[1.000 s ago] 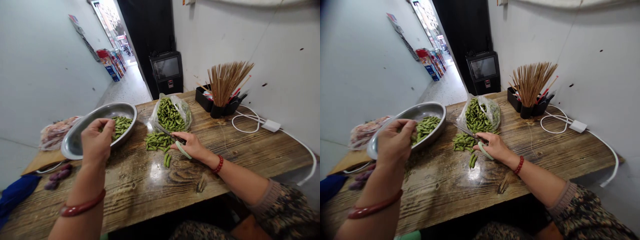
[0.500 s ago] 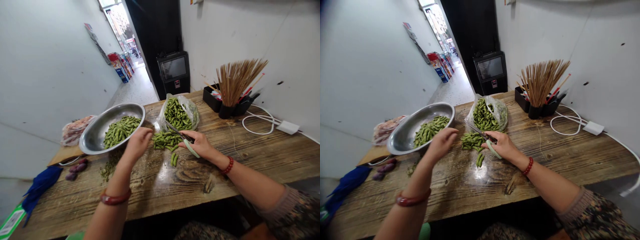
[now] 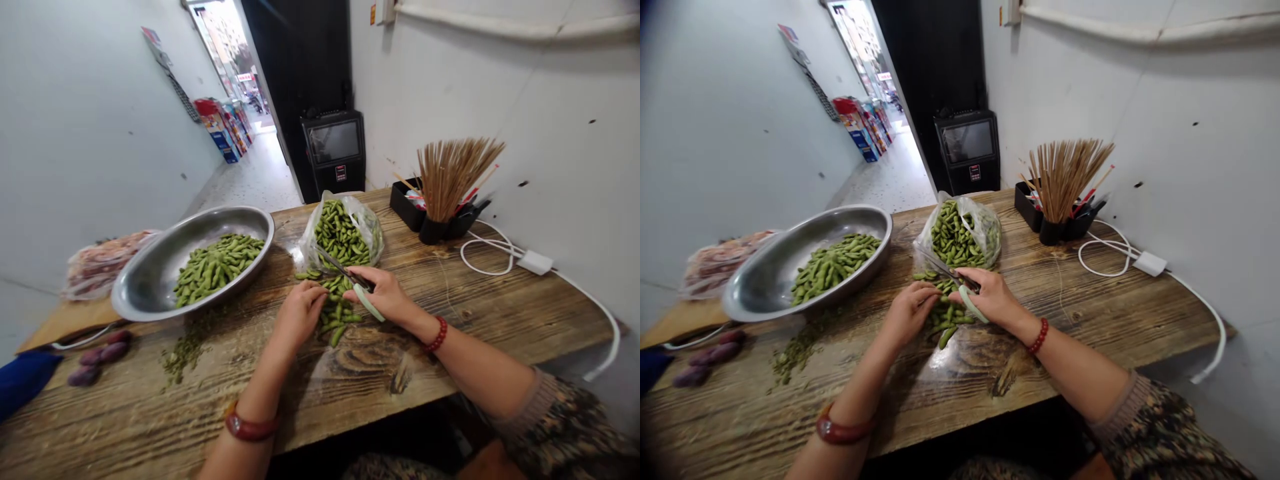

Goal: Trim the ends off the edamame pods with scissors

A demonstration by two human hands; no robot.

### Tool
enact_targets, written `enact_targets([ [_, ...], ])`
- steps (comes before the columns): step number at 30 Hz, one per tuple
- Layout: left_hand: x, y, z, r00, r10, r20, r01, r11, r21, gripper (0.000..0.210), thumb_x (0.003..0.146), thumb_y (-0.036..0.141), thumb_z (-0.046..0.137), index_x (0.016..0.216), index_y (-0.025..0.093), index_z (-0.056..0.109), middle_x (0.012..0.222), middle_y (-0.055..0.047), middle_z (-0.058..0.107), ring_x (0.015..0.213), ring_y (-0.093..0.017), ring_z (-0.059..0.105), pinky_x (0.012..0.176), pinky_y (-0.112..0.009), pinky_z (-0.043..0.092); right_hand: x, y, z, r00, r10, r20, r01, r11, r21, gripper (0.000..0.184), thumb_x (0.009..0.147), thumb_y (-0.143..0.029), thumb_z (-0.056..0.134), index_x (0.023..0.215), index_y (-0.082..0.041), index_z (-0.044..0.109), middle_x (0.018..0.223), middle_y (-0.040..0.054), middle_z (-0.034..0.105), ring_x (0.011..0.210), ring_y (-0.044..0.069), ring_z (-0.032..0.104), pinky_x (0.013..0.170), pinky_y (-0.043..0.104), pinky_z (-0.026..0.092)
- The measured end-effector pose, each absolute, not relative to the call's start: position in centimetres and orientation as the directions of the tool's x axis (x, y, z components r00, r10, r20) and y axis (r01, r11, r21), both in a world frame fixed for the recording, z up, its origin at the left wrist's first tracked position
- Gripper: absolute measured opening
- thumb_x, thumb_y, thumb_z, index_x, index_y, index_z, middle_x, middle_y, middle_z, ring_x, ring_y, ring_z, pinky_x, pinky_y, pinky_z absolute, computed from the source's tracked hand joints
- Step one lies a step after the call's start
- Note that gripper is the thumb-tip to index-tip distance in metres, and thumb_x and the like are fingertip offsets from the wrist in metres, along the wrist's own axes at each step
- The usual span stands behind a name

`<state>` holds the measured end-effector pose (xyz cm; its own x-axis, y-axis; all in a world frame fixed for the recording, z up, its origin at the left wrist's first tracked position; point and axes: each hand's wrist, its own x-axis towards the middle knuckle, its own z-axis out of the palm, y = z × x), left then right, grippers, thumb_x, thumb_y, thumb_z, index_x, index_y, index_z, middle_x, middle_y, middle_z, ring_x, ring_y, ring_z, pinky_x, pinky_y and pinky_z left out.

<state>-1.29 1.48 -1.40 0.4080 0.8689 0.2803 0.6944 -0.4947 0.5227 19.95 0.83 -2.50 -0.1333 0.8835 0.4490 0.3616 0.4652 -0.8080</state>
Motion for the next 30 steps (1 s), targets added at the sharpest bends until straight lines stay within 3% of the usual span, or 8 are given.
enact_targets([
  [4, -2.0, 1.9, -1.4, 0.276, 0.894, 0.354, 0.574, -0.449, 0.685, 0.017, 0.083, 0.022, 0.054, 0.081, 0.020, 0.071, 0.096, -0.008, 0.065, 0.094, -0.022, 0.059, 0.085, -0.035, 0.044, 20.1, 1.0, -2.4, -0.118, 0.891, 0.439, 0.389, 0.448, -0.805, 0.045, 0.069, -0.033, 0.076, 0.110, -0.016, 0.067, 0.100, 0.0072, 0.071, 0.085, 0.019, 0.067, 0.078, 0.030, 0.054],
  [7, -2.4, 1.9, -1.2, 0.218, 0.902, 0.374, 0.533, -0.431, 0.728, 0.014, 0.082, 0.021, 0.057, 0.080, 0.019, 0.070, 0.086, -0.007, 0.064, 0.085, -0.020, 0.059, 0.079, -0.032, 0.044, 20.2, 1.0, -2.3, -0.098, 0.905, 0.414, 0.394, 0.417, -0.819, 0.044, 0.068, -0.032, 0.076, 0.108, -0.015, 0.068, 0.099, 0.0076, 0.072, 0.085, 0.020, 0.067, 0.078, 0.030, 0.053],
  [10, -2.2, 1.6, -1.2, 0.268, 0.883, 0.384, 0.568, -0.467, 0.677, 0.013, 0.082, 0.021, 0.056, 0.083, 0.020, 0.070, 0.084, -0.006, 0.063, 0.083, -0.020, 0.058, 0.076, -0.031, 0.044, 20.3, 1.1, -2.2, -0.079, 0.920, 0.385, 0.392, 0.384, -0.836, 0.045, 0.068, -0.033, 0.077, 0.107, -0.014, 0.068, 0.098, 0.0082, 0.072, 0.084, 0.020, 0.067, 0.080, 0.031, 0.053],
  [15, -1.7, 1.4, -1.5, 0.368, 0.872, 0.323, 0.743, -0.485, 0.462, 0.016, 0.082, 0.018, 0.055, 0.090, 0.018, 0.068, 0.089, -0.009, 0.061, 0.088, -0.024, 0.054, 0.079, -0.036, 0.042, 20.0, 1.0, -2.4, -0.079, 0.921, 0.381, 0.381, 0.381, -0.843, 0.044, 0.068, -0.033, 0.076, 0.107, -0.015, 0.068, 0.098, 0.0073, 0.072, 0.085, 0.020, 0.067, 0.080, 0.031, 0.053],
  [19, -2.0, 1.7, -1.8, 0.365, 0.888, 0.279, 0.741, -0.458, 0.490, 0.012, 0.077, 0.015, 0.057, 0.083, 0.018, 0.067, 0.084, -0.007, 0.060, 0.084, -0.023, 0.054, 0.076, -0.035, 0.041, 19.6, 0.6, -2.2, -0.119, 0.920, 0.373, 0.370, 0.390, -0.843, 0.043, 0.068, -0.031, 0.076, 0.107, -0.015, 0.068, 0.098, 0.0071, 0.072, 0.084, 0.019, 0.067, 0.079, 0.029, 0.053],
  [22, -2.1, 1.8, -1.6, 0.283, 0.930, 0.236, 0.600, -0.363, 0.713, 0.005, 0.074, 0.017, 0.061, 0.077, 0.018, 0.065, 0.074, -0.003, 0.058, 0.071, -0.018, 0.054, 0.067, -0.029, 0.041, 19.5, 0.5, -2.0, -0.141, 0.925, 0.354, 0.368, 0.381, -0.848, 0.045, 0.067, -0.033, 0.077, 0.107, -0.015, 0.068, 0.097, 0.0070, 0.072, 0.083, 0.019, 0.067, 0.077, 0.030, 0.053],
  [25, -2.0, 1.4, -0.5, 0.195, 0.979, 0.062, 0.277, -0.116, 0.954, 0.012, 0.072, 0.025, 0.067, 0.080, 0.017, 0.063, 0.071, -0.001, 0.061, 0.063, -0.015, 0.054, 0.061, -0.025, 0.041, 19.5, 0.5, -1.9, -0.143, 0.921, 0.363, 0.404, 0.389, -0.828, 0.045, 0.067, -0.032, 0.077, 0.108, -0.015, 0.068, 0.097, 0.0073, 0.071, 0.083, 0.019, 0.066, 0.078, 0.032, 0.052],
  [30, -1.4, 0.0, 1.6, 0.169, 0.980, -0.106, -0.093, 0.123, 0.988, 0.025, 0.068, 0.028, 0.073, 0.085, 0.015, 0.060, 0.078, -0.005, 0.069, 0.063, -0.011, 0.056, 0.056, -0.018, 0.041, 19.6, 0.4, -1.5, -0.212, 0.909, 0.360, 0.417, 0.417, -0.808, 0.047, 0.068, -0.026, 0.077, 0.112, -0.018, 0.065, 0.097, 0.0058, 0.067, 0.083, 0.018, 0.063, 0.076, 0.030, 0.051],
])
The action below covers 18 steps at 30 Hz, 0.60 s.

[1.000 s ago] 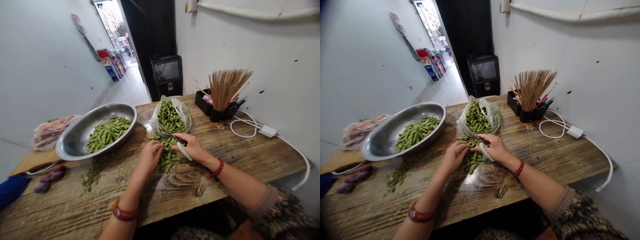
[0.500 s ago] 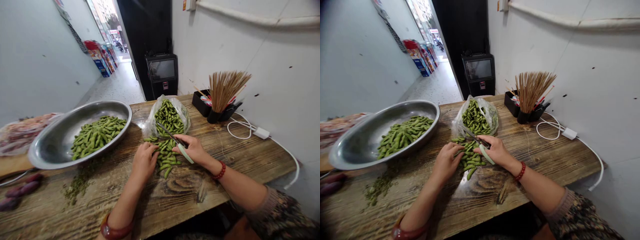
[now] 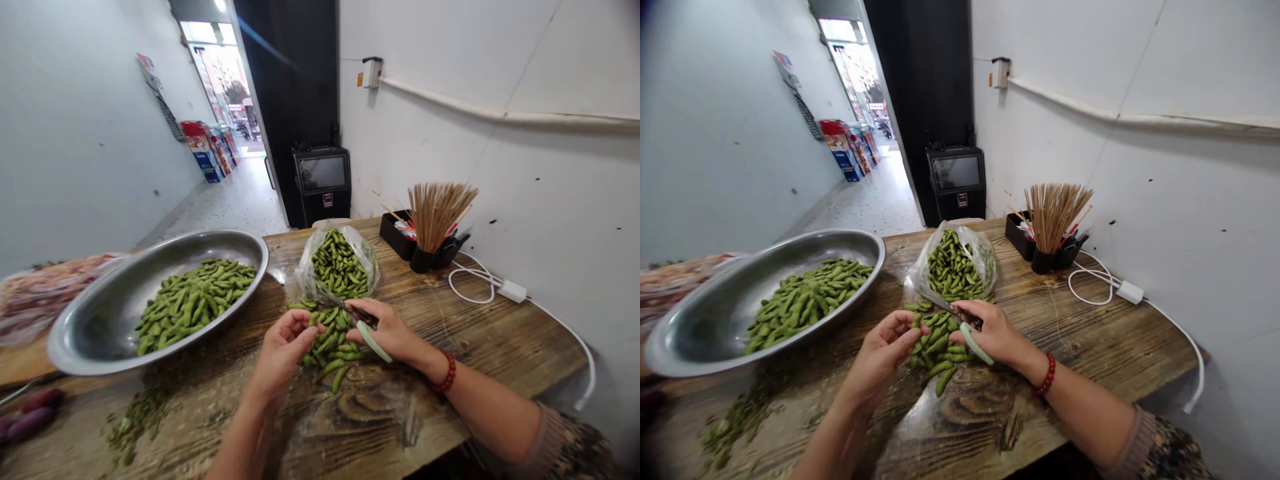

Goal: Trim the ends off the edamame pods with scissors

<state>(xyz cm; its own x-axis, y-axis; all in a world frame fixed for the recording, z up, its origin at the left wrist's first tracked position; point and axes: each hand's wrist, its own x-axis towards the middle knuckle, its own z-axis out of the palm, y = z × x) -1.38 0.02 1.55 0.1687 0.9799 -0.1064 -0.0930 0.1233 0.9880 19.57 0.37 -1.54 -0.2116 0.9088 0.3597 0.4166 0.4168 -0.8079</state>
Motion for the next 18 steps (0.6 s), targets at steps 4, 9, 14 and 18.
enact_targets([
  [4, -0.9, -0.4, 1.7, 0.181, 0.977, -0.111, -0.091, 0.129, 0.987, 0.030, 0.070, 0.033, 0.072, 0.093, 0.014, 0.062, 0.074, -0.004, 0.066, 0.049, -0.007, 0.047, 0.041, -0.015, 0.032, 19.4, 0.3, -1.5, -0.315, 0.880, 0.354, 0.443, 0.467, -0.765, 0.058, 0.063, -0.021, 0.080, 0.118, -0.020, 0.061, 0.089, 0.0023, 0.061, 0.075, 0.015, 0.057, 0.069, 0.027, 0.049],
  [9, -0.7, -0.3, 1.1, 0.240, 0.970, -0.023, -0.022, 0.029, 0.999, 0.025, 0.079, 0.039, 0.061, 0.083, 0.014, 0.063, 0.072, -0.002, 0.062, 0.049, -0.009, 0.050, 0.041, -0.018, 0.039, 19.4, 0.3, -1.8, -0.372, 0.850, 0.373, 0.472, 0.519, -0.712, 0.065, 0.062, -0.025, 0.081, 0.122, -0.022, 0.057, 0.092, 0.0027, 0.061, 0.077, 0.015, 0.056, 0.070, 0.028, 0.048],
  [14, -1.0, -0.1, 0.4, 0.274, 0.961, 0.024, 0.037, -0.035, 0.999, 0.022, 0.081, 0.037, 0.059, 0.087, 0.015, 0.063, 0.071, -0.001, 0.061, 0.050, -0.009, 0.051, 0.042, -0.018, 0.039, 19.6, 0.0, -1.5, -0.415, 0.814, 0.406, 0.489, 0.576, -0.655, 0.065, 0.066, -0.031, 0.080, 0.125, -0.021, 0.054, 0.096, 0.0049, 0.061, 0.081, 0.017, 0.056, 0.074, 0.030, 0.047],
  [18, -1.3, 0.0, -0.1, 0.305, 0.950, 0.068, 0.102, -0.104, 0.989, 0.021, 0.084, 0.035, 0.057, 0.085, 0.015, 0.064, 0.069, -0.001, 0.061, 0.049, -0.008, 0.049, 0.044, -0.018, 0.037, 19.8, -0.2, -1.2, -0.448, 0.781, 0.436, 0.493, 0.622, -0.608, 0.066, 0.068, -0.036, 0.078, 0.127, -0.021, 0.052, 0.097, 0.0062, 0.061, 0.083, 0.018, 0.055, 0.075, 0.031, 0.047],
])
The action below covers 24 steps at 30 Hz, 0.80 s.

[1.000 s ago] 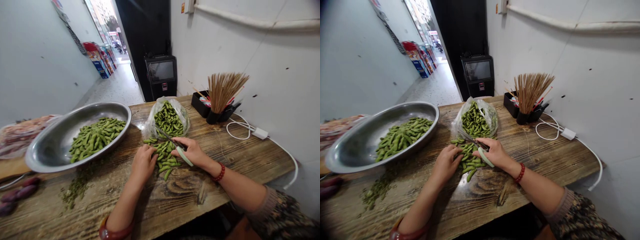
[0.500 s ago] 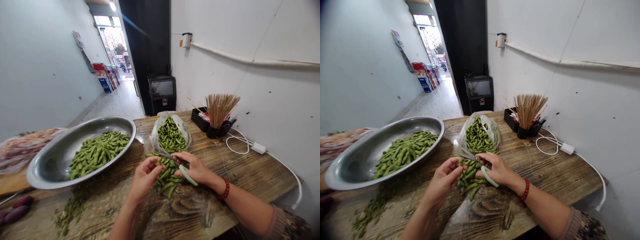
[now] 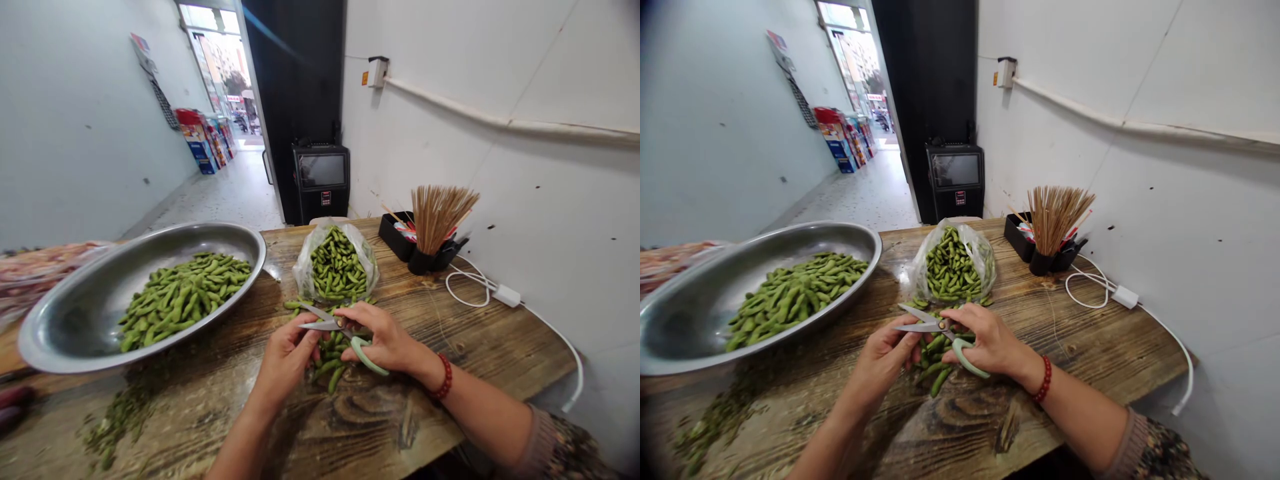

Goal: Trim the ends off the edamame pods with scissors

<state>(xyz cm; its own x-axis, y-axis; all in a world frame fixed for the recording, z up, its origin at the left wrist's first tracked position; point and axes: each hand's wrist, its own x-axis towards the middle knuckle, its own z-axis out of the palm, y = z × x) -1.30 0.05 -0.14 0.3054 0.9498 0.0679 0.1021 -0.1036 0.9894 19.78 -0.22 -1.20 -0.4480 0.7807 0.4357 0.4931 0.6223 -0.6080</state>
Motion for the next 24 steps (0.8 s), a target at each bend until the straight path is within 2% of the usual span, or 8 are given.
enact_targets([
  [9, -1.1, -0.1, 0.2, 0.298, 0.944, 0.143, 0.111, -0.184, 0.977, 0.019, 0.085, 0.031, 0.057, 0.086, 0.016, 0.067, 0.072, -0.001, 0.061, 0.052, -0.009, 0.049, 0.048, -0.019, 0.039, 20.2, -0.2, -1.1, -0.461, 0.757, 0.463, 0.477, 0.651, -0.590, 0.061, 0.071, -0.040, 0.076, 0.125, -0.020, 0.055, 0.089, 0.0048, 0.057, 0.076, 0.016, 0.052, 0.069, 0.028, 0.045],
  [17, -0.8, -0.2, 0.8, 0.242, 0.963, 0.115, 0.121, -0.147, 0.982, 0.018, 0.081, 0.032, 0.062, 0.080, 0.016, 0.069, 0.069, -0.001, 0.062, 0.049, -0.010, 0.049, 0.047, -0.020, 0.038, 20.3, -0.1, -1.2, -0.471, 0.754, 0.458, 0.480, 0.655, -0.584, 0.055, 0.074, -0.040, 0.074, 0.122, -0.020, 0.058, 0.083, 0.0024, 0.056, 0.070, 0.014, 0.051, 0.065, 0.026, 0.044],
  [21, -0.6, -0.3, 1.3, 0.205, 0.977, 0.062, 0.106, -0.085, 0.991, 0.017, 0.077, 0.030, 0.065, 0.073, 0.015, 0.069, 0.062, -0.001, 0.061, 0.047, -0.009, 0.048, 0.045, -0.019, 0.036, 20.2, 0.0, -1.3, -0.453, 0.777, 0.437, 0.461, 0.624, -0.631, 0.050, 0.074, -0.040, 0.074, 0.118, -0.020, 0.061, 0.081, 0.0020, 0.059, 0.067, 0.013, 0.053, 0.063, 0.024, 0.044],
  [24, -0.6, -0.3, 1.5, 0.195, 0.981, 0.007, 0.001, -0.008, 1.000, 0.016, 0.076, 0.029, 0.066, 0.081, 0.014, 0.068, 0.059, 0.000, 0.061, 0.048, -0.010, 0.050, 0.046, -0.018, 0.038, 20.1, 0.2, -1.6, -0.359, 0.832, 0.424, 0.432, 0.551, -0.714, 0.050, 0.070, -0.039, 0.076, 0.114, -0.018, 0.064, 0.080, 0.0016, 0.060, 0.067, 0.013, 0.054, 0.063, 0.025, 0.046],
])
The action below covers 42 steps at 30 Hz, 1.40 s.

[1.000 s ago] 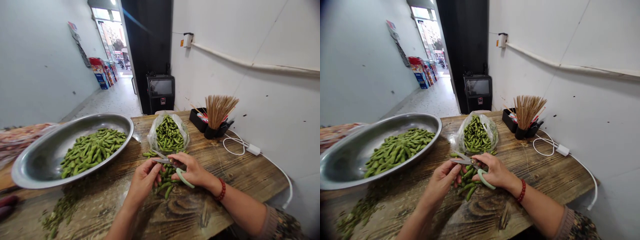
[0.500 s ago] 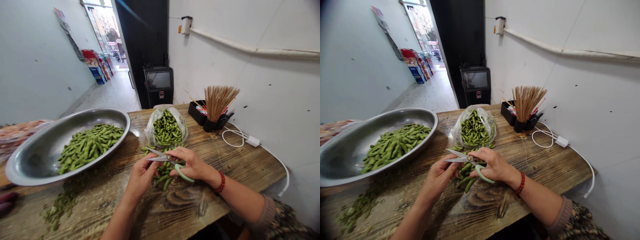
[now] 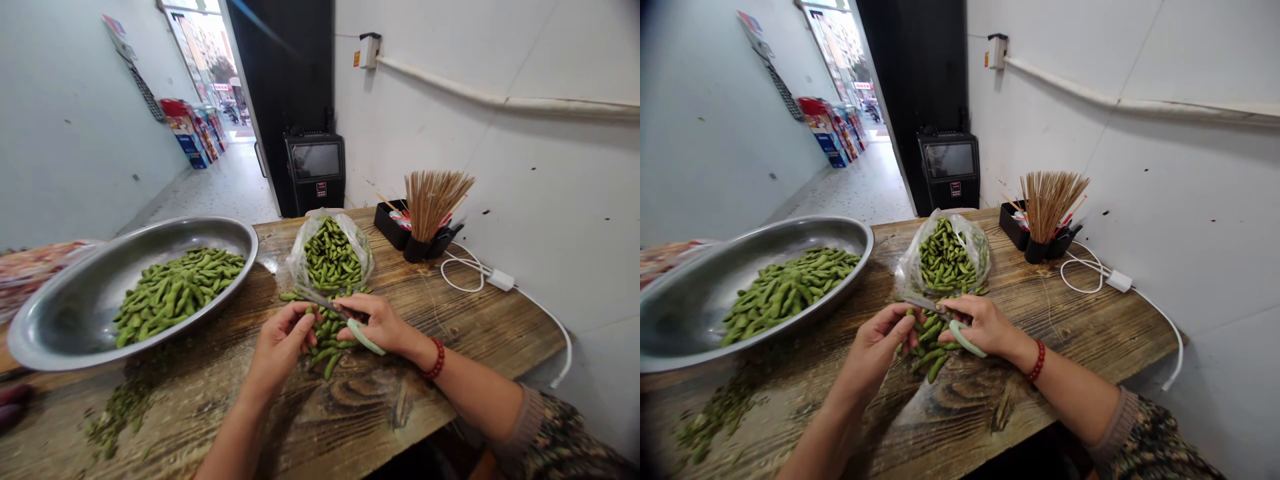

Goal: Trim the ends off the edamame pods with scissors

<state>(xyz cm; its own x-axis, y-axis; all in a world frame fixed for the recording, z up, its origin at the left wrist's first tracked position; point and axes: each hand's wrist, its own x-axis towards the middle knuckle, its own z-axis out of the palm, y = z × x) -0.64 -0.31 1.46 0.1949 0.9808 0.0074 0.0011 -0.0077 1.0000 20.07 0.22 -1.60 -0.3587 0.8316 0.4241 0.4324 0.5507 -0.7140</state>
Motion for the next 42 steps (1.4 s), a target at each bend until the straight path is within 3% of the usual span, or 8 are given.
enact_targets([
  [4, -1.0, -0.1, 1.7, 0.146, 0.987, -0.059, -0.279, 0.098, 0.955, 0.018, 0.072, 0.025, 0.072, 0.085, 0.015, 0.064, 0.063, 0.001, 0.061, 0.054, -0.008, 0.053, 0.051, -0.016, 0.043, 19.9, 0.3, -1.5, -0.267, 0.884, 0.384, 0.426, 0.466, -0.776, 0.055, 0.067, -0.035, 0.079, 0.115, -0.017, 0.061, 0.090, 0.0041, 0.062, 0.077, 0.016, 0.058, 0.070, 0.028, 0.049],
  [9, -1.5, 0.2, 1.7, 0.142, 0.983, -0.120, -0.519, 0.177, 0.836, 0.025, 0.063, 0.020, 0.079, 0.079, 0.014, 0.061, 0.080, 0.001, 0.064, 0.061, -0.007, 0.060, 0.056, -0.016, 0.050, 19.8, 0.0, -0.9, -0.354, 0.848, 0.393, 0.449, 0.523, -0.725, 0.061, 0.067, -0.031, 0.079, 0.123, -0.019, 0.055, 0.096, 0.0045, 0.060, 0.082, 0.016, 0.057, 0.076, 0.030, 0.049],
  [18, -1.0, 0.1, 1.4, 0.146, 0.979, -0.142, -0.544, 0.199, 0.815, 0.027, 0.061, 0.019, 0.082, 0.077, 0.012, 0.061, 0.073, 0.001, 0.064, 0.057, -0.006, 0.059, 0.053, -0.015, 0.051, 19.6, -0.3, -1.5, -0.438, 0.782, 0.444, 0.455, 0.619, -0.640, 0.068, 0.068, -0.037, 0.079, 0.129, -0.021, 0.051, 0.101, 0.0070, 0.059, 0.088, 0.019, 0.056, 0.079, 0.033, 0.049],
  [25, -0.7, -0.1, 1.2, 0.174, 0.975, -0.138, -0.499, 0.208, 0.841, 0.026, 0.062, 0.020, 0.081, 0.078, 0.012, 0.062, 0.067, -0.001, 0.065, 0.055, -0.008, 0.060, 0.053, -0.016, 0.051, 19.6, -0.3, -1.8, -0.434, 0.785, 0.441, 0.440, 0.612, -0.657, 0.065, 0.069, -0.037, 0.078, 0.126, -0.020, 0.053, 0.102, 0.0075, 0.060, 0.085, 0.019, 0.057, 0.076, 0.032, 0.049],
  [32, -0.7, -0.1, 1.2, 0.175, 0.973, -0.149, -0.516, 0.219, 0.828, 0.024, 0.063, 0.019, 0.080, 0.078, 0.013, 0.062, 0.063, 0.001, 0.064, 0.053, -0.006, 0.058, 0.051, -0.013, 0.048, 19.5, -0.2, -2.3, -0.424, 0.769, 0.478, 0.443, 0.636, -0.631, 0.059, 0.071, -0.037, 0.077, 0.123, -0.020, 0.054, 0.090, 0.0044, 0.059, 0.075, 0.016, 0.053, 0.068, 0.028, 0.047],
  [42, -0.7, 0.1, 1.3, 0.129, 0.968, -0.217, -0.547, 0.251, 0.798, 0.024, 0.060, 0.015, 0.080, 0.079, 0.011, 0.067, 0.067, 0.000, 0.066, 0.057, -0.006, 0.061, 0.054, -0.013, 0.051, 19.3, -0.3, -2.0, -0.406, 0.798, 0.445, 0.420, 0.596, -0.685, 0.066, 0.066, -0.035, 0.080, 0.124, -0.021, 0.054, 0.093, 0.0037, 0.058, 0.078, 0.016, 0.053, 0.071, 0.030, 0.048],
])
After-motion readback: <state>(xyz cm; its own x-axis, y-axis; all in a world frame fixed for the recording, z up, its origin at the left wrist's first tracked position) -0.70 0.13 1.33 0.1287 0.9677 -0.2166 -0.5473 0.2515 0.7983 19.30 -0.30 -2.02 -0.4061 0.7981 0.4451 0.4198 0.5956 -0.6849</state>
